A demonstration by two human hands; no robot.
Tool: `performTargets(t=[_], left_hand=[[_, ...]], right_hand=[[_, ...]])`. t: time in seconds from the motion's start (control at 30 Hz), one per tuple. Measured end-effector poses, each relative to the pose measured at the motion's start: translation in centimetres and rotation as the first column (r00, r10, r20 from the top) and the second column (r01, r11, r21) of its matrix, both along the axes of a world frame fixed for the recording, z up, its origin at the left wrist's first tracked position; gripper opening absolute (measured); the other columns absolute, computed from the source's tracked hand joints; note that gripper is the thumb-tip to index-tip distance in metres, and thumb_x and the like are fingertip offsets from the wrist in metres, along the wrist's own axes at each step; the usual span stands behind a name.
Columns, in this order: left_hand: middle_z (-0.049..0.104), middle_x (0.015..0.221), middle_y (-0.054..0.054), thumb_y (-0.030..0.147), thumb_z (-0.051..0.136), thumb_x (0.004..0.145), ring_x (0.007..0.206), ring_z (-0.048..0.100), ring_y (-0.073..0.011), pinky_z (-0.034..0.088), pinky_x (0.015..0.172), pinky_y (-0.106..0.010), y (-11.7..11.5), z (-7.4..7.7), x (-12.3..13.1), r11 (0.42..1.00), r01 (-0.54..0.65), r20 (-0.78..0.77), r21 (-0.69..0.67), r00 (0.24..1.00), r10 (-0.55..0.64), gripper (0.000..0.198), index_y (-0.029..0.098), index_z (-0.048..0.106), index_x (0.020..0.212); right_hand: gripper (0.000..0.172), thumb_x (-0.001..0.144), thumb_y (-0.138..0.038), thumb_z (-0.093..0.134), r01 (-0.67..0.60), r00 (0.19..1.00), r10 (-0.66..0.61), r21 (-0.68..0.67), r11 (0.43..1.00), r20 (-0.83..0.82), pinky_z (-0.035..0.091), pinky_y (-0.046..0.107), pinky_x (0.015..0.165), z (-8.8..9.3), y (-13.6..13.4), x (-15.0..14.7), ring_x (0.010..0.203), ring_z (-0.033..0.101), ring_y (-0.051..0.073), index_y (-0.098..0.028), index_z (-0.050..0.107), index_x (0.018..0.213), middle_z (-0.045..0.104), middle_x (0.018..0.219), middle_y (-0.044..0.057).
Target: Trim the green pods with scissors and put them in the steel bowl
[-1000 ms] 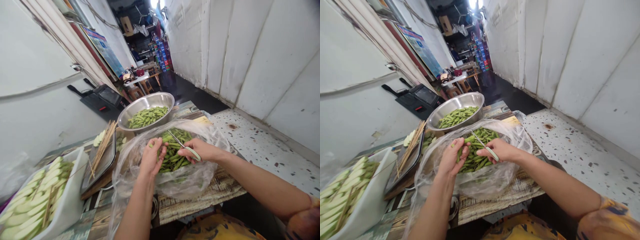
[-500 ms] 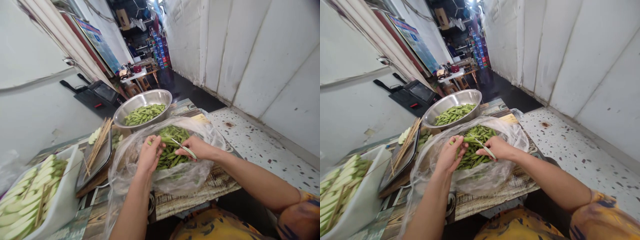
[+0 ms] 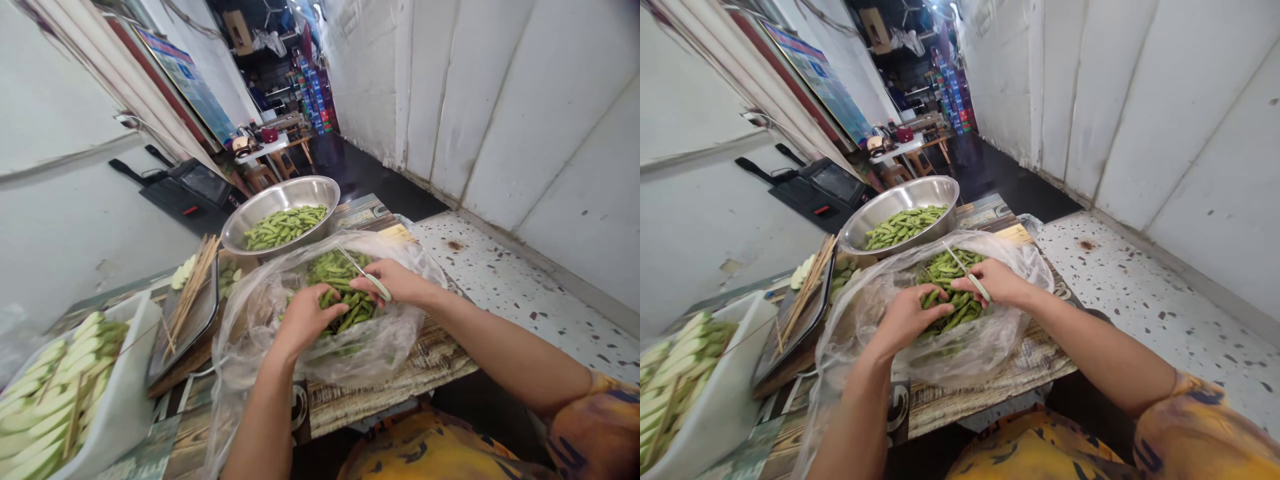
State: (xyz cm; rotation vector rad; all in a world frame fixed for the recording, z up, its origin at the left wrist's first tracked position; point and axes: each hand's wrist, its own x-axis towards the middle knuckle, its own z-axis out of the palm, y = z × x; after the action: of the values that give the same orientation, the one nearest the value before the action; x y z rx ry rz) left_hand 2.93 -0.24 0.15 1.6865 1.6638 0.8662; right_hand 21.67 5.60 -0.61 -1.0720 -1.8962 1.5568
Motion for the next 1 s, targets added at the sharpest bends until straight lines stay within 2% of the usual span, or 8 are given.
performTargets(t=[0.13,0.23,0.33,0.47,0.63,0.77,0.87,1.0], left_hand=[[0.062,0.061,-0.002,0.025,0.07,0.062,0.059,0.049,-0.0148,0.03,0.055,-0.022,0.0,-0.2,-0.3,0.995,0.087,-0.139,0.055,0.987,-0.078,0.006,0.02,0.068,0.064],[0.065,0.067,-0.003,0.031,0.067,0.067,0.058,0.05,-0.0142,0.033,0.054,-0.022,0.1,0.1,-0.8,0.995,-0.006,0.005,0.097,1.0,0.006,0.012,0.019,0.069,0.069],[0.061,0.059,-0.001,0.039,0.066,0.069,0.042,0.04,-0.0092,0.028,0.043,-0.021,0.1,0.3,-1.2,0.988,-0.152,0.177,0.04,0.974,0.143,0.023,0.017,0.067,0.072],[0.051,0.046,0.002,0.043,0.066,0.07,0.037,0.034,-0.0067,0.024,0.039,-0.02,0.1,0.3,-1.1,0.984,-0.179,0.197,-0.009,0.964,0.177,0.027,0.016,0.066,0.067],[0.047,0.041,0.004,0.042,0.069,0.067,0.037,0.034,-0.0068,0.022,0.038,-0.02,0.0,0.4,-0.6,0.991,-0.133,0.222,-0.008,0.966,0.132,0.026,0.016,0.066,0.064],[0.043,0.038,0.005,0.044,0.07,0.066,0.035,0.033,-0.0059,0.021,0.038,-0.019,0.1,0.3,-0.8,0.988,-0.121,0.232,-0.097,0.963,0.14,0.03,0.014,0.067,0.069],[0.039,0.035,0.007,0.043,0.07,0.065,0.034,0.029,-0.0043,0.018,0.037,-0.018,0.4,0.2,-1.0,0.976,-0.158,0.386,-0.15,0.9,0.205,0.032,0.013,0.065,0.075],[0.041,0.039,0.007,0.04,0.07,0.066,0.033,0.028,-0.0023,0.014,0.035,-0.016,0.8,0.3,-1.1,0.969,-0.143,0.665,-0.203,0.706,0.244,0.03,0.013,0.058,0.071]], right_hand=[[0.043,0.067,-0.057,0.064,-0.031,1.0,0.031,-0.021,0.999,0.005,0.033,0.019,0.037,-0.2,0.0,0.0,0.038,0.05,0.009,-0.014,0.054,0.064,0.052,0.047,-0.003],[0.045,0.067,-0.058,0.063,-0.076,0.997,0.076,-0.025,0.997,0.03,0.037,0.021,0.041,0.2,-0.2,0.1,0.042,0.051,0.01,-0.013,0.059,0.072,0.052,0.051,-0.003],[0.048,0.066,-0.058,0.064,-0.152,0.985,0.154,-0.02,0.988,0.078,0.039,0.021,0.047,0.5,-0.5,0.2,0.048,0.051,0.011,-0.012,0.063,0.081,0.054,0.056,-0.002],[0.048,0.065,-0.057,0.065,-0.22,0.965,0.206,0.073,0.973,0.159,0.034,0.021,0.047,0.2,-0.6,0.2,0.052,0.049,0.011,-0.013,0.067,0.084,0.055,0.059,-0.001],[0.046,0.067,-0.058,0.062,-0.203,0.964,0.168,0.158,0.966,0.206,0.027,0.021,0.045,-0.1,-0.8,0.0,0.048,0.045,0.01,-0.013,0.067,0.07,0.051,0.05,-0.002],[0.047,0.066,-0.059,0.062,-0.17,0.974,0.157,0.071,0.983,0.163,0.03,0.021,0.042,-0.2,-1.0,-0.1,0.039,0.043,0.009,-0.014,0.056,0.055,0.048,0.042,-0.003],[0.045,0.065,-0.059,0.063,-0.151,0.984,0.149,0.008,0.989,0.095,0.035,0.021,0.041,-0.2,-0.9,-0.1,0.039,0.046,0.01,-0.015,0.057,0.06,0.049,0.043,-0.003],[0.047,0.068,-0.059,0.062,-0.168,0.986,0.169,-0.056,0.984,0.002,0.039,0.021,0.044,-0.1,-0.9,-0.2,0.046,0.051,0.01,-0.013,0.06,0.074,0.054,0.054,-0.001]])
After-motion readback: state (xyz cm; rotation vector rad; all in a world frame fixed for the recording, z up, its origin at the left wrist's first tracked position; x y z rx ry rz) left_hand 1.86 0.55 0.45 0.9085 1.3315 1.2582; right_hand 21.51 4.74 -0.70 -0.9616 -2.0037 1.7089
